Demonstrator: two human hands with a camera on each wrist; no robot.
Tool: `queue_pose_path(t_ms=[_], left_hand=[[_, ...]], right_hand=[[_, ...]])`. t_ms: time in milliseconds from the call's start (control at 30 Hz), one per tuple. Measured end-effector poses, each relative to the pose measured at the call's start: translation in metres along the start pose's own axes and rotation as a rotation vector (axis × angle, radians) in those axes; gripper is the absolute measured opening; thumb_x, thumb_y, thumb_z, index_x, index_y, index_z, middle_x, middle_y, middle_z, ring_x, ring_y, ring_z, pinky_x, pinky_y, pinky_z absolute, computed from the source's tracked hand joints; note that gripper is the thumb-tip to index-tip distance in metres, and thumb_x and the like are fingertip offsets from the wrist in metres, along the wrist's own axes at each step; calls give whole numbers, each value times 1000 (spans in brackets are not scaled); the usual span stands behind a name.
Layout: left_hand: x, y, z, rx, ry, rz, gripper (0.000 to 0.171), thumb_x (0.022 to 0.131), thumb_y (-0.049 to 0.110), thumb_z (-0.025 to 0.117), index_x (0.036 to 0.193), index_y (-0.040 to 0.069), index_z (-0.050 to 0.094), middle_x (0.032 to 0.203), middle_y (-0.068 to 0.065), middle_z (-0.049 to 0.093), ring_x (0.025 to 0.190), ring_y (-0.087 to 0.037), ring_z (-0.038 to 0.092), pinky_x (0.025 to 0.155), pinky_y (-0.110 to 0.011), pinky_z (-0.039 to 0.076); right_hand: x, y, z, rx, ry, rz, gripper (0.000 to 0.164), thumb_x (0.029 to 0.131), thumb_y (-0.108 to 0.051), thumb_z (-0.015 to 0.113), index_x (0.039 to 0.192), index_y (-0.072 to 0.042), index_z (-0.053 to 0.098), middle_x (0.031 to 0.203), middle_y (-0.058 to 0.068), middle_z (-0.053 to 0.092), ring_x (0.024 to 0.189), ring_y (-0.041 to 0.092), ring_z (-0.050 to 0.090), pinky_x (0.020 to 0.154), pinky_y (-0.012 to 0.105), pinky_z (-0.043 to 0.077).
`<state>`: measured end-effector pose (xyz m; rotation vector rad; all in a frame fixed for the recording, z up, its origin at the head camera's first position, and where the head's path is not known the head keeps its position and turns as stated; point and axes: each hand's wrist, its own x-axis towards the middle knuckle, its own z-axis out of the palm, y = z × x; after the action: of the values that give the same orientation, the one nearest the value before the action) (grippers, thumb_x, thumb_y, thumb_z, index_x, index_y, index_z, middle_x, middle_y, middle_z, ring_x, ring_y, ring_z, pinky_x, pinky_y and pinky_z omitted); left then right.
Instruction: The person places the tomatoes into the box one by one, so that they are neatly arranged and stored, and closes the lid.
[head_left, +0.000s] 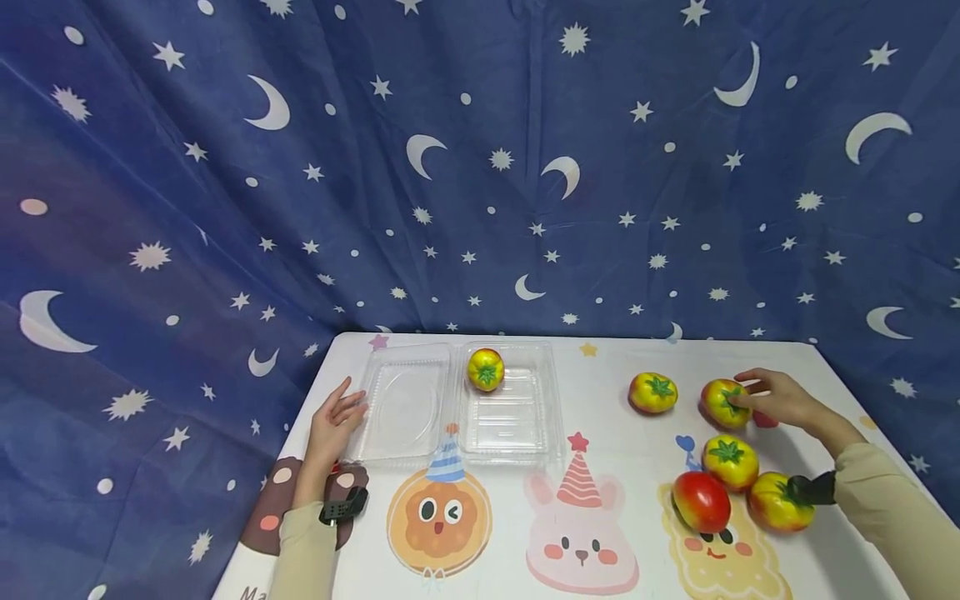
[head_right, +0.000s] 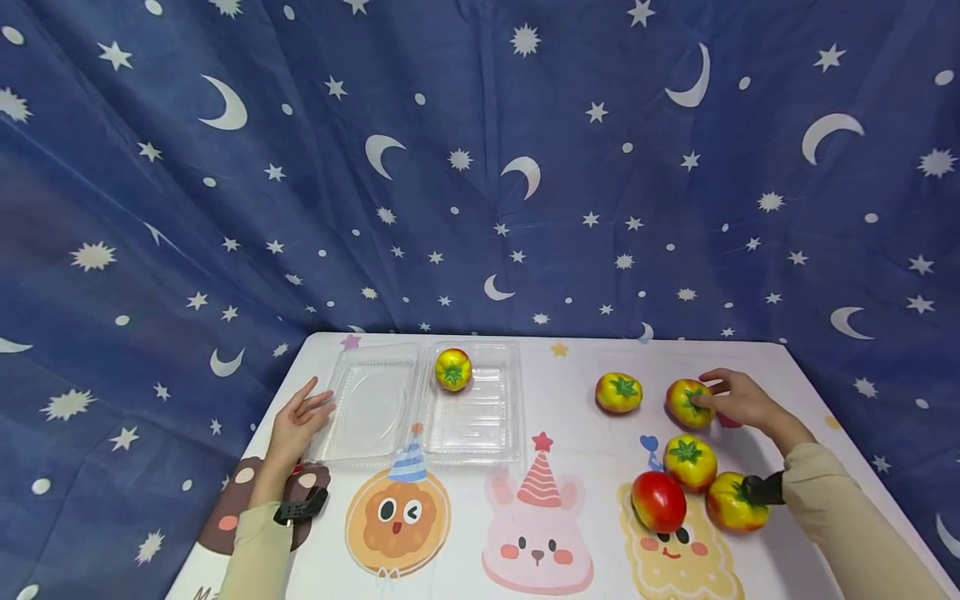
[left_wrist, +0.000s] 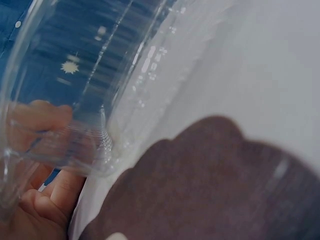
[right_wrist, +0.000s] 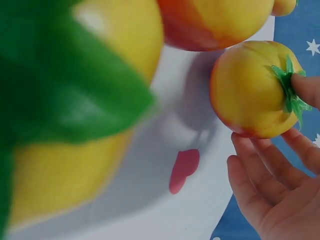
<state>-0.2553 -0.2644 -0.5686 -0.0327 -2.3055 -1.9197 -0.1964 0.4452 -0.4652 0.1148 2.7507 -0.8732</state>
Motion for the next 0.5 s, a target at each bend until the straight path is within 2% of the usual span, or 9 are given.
queue_pose_path(t_ms=[133,300,500], left_hand=[[1,-1,0,5,4,-8,67,93,4,67,153,12,38,133,-23,59,94,6,62,78,-11,49],[1,0,0,10,10,-17,67,93,3,67,152,12,39,132,-22,60,95,4,63,78,-11,49],[-6,20,-1,-41,-17,-11,67,91,-4,66,151,3,38,131,-30,57,97,-7,67,76,-13,50]], right_hand=[[3,-6,-2,-14,55,-25,70,95,-36,65,134,16,40,126,43,47,111,55,50,86,57,52],[5,-19,-1,-24,115,-80,67,95,-34,65,134,15,42,126,41,48,112,55,50,87,58,51],[7,-37,1,-15,162,-136,67,95,-32,67,136,15,42,126,40,48,110,55,53,86,57,52]])
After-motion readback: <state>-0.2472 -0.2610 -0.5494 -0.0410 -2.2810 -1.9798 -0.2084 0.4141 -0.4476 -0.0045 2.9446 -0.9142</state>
